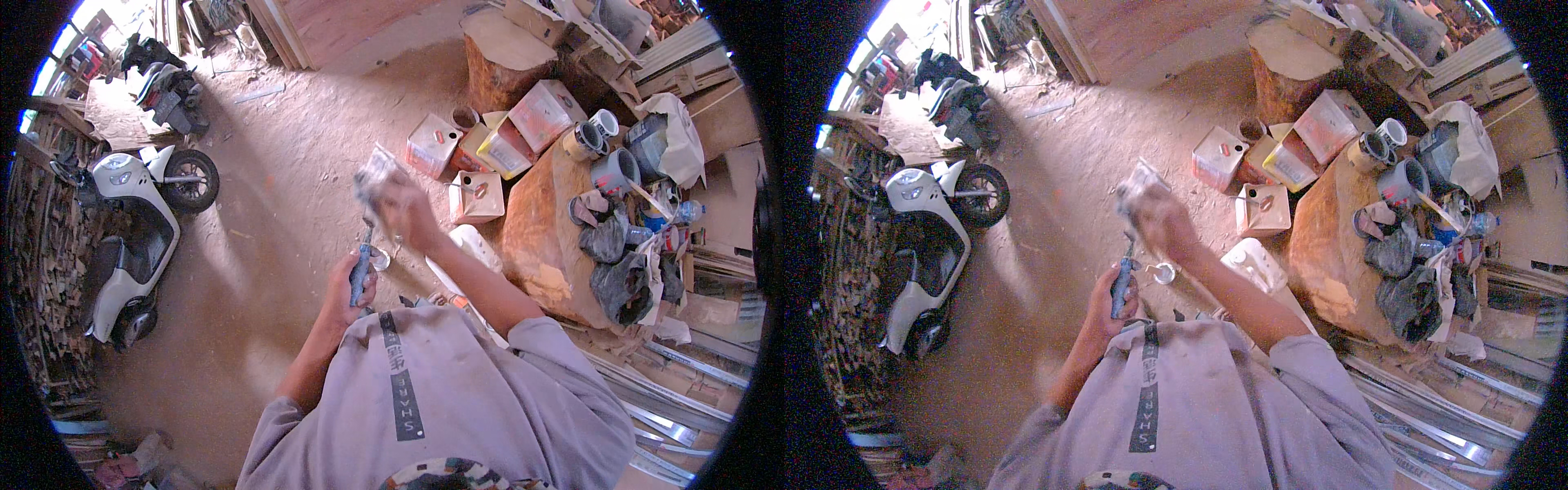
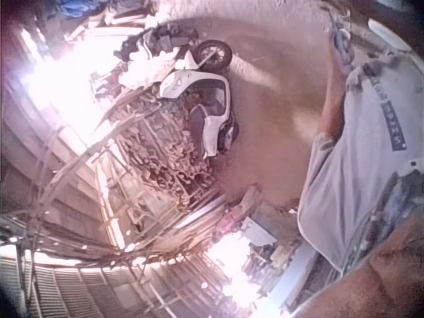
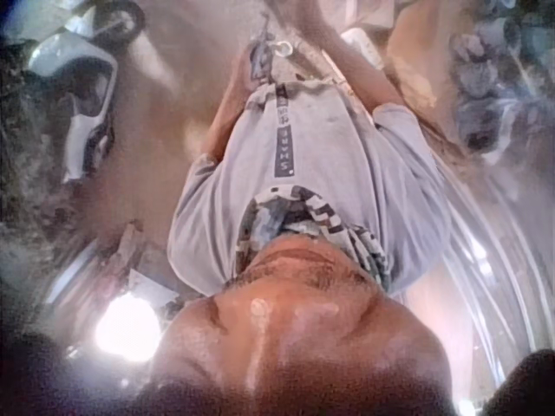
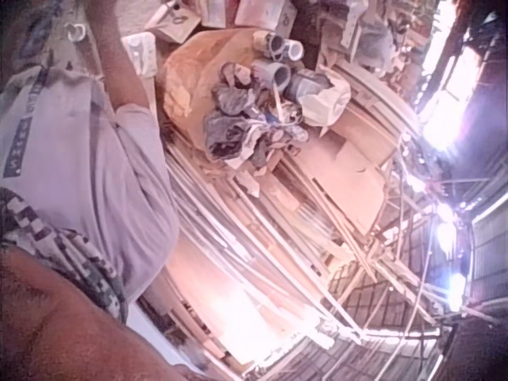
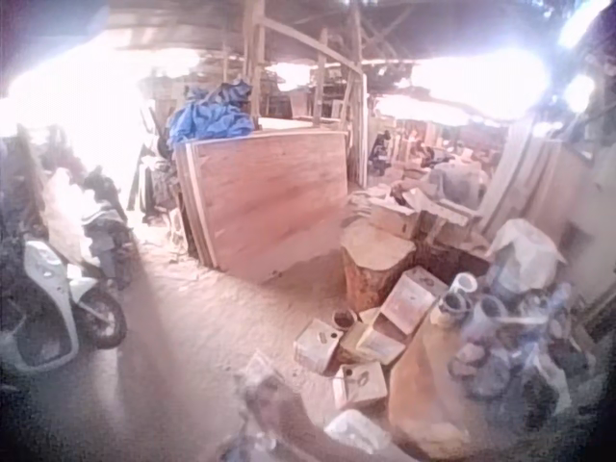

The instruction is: The person sits on the floor and uses a small wooden stick to mix white paint in a small container, then uses a brush to transfer blue paint from a can into a white plastic jug, and finally wipes a putty knife with a cloth.

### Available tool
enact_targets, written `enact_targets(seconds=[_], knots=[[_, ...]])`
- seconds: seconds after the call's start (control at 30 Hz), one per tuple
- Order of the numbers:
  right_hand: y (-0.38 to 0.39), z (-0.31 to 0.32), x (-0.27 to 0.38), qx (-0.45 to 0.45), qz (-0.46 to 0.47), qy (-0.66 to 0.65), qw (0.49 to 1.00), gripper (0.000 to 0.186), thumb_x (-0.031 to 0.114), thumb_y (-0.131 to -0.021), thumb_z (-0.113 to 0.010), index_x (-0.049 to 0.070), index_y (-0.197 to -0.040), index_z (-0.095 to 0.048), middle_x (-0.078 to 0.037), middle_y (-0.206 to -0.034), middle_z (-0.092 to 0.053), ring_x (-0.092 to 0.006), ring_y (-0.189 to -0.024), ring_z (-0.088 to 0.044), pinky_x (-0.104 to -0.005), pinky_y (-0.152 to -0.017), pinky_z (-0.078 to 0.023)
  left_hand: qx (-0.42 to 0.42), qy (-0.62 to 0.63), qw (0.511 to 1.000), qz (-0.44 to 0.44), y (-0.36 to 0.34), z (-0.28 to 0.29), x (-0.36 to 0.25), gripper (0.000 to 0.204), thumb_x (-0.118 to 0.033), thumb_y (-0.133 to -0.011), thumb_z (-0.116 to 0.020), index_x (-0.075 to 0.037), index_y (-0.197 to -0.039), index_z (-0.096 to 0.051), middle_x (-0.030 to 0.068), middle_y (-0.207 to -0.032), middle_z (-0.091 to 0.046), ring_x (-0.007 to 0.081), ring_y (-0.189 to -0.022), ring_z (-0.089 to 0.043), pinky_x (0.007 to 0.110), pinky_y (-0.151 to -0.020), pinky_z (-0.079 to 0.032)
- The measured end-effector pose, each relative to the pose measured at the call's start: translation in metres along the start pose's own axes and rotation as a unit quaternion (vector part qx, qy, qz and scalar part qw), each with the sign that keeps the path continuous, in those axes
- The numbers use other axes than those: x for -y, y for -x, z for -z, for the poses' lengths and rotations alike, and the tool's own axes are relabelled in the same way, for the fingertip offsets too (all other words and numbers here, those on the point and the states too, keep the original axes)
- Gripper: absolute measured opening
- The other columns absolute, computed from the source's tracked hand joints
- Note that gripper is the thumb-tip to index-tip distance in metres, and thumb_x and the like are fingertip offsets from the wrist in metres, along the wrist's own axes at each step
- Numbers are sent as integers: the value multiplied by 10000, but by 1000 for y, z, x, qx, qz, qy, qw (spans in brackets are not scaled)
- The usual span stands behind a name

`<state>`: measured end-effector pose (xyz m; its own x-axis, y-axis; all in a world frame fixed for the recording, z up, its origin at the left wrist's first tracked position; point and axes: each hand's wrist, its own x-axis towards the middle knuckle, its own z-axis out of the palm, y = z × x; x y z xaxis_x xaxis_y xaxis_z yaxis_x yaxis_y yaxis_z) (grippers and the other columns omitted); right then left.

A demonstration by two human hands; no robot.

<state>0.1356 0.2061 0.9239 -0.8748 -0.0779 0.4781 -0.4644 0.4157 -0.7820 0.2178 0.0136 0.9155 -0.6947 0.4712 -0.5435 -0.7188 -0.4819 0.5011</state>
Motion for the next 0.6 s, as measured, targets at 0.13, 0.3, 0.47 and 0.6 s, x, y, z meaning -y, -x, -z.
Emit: enact_targets(seconds=[0.13, 0.3, 0.47, 0.6], knots=[[-16, 13, -18, -3, 68, 71, 995, 250, 31, -799, -689, 66, -1043, -736, -157, -1084, -700, -289, -1040, -677, -384, -899, -530, -55, -13, 998, -3, 7, 12, 5, 328, -368, -1017, -502, -72, -1114, -604, 36, -643, -508, 114, -419, -404, 254, -324, -281], [-38, 77, -42, -76, -166, -15, 983, 249, 23, -839, -656, 75, -1065, -747, -128, -1031, -726, -227, -1009, -677, -363, -881, -521, -81, 17, 995, 48, 22, 14, 2, 324, -375, -1019, -470, -72, -930, -538, 36, -623, -512, 124, -399, -424, 263, -348, -298], [-16, 55, 23, -58, -12, 27, 998, 245, 64, -858, -659, 84, -1087, -746, -126, -1012, -683, -280, -950, -653, -382, -892, -506, -49, 26, 998, -7, 13, 22, 3, 298, -359, -1012, -509, -71, -998, -582, 27, -635, -528, 113, -428, -457, 250, -343, -304], [14, 8, 13, 140, 121, 16, 983, 299, 140, -815, -716, 150, -1112, -746, -131, -1177, -676, -323, -1108, -611, -398, -973, -477, -119, -130, 983, -53, 13, -9, -2, 280, -335, -988, -598, -66, -1055, -642, 21, -669, -575, 88, -463, -479, 234, -356, -314]])
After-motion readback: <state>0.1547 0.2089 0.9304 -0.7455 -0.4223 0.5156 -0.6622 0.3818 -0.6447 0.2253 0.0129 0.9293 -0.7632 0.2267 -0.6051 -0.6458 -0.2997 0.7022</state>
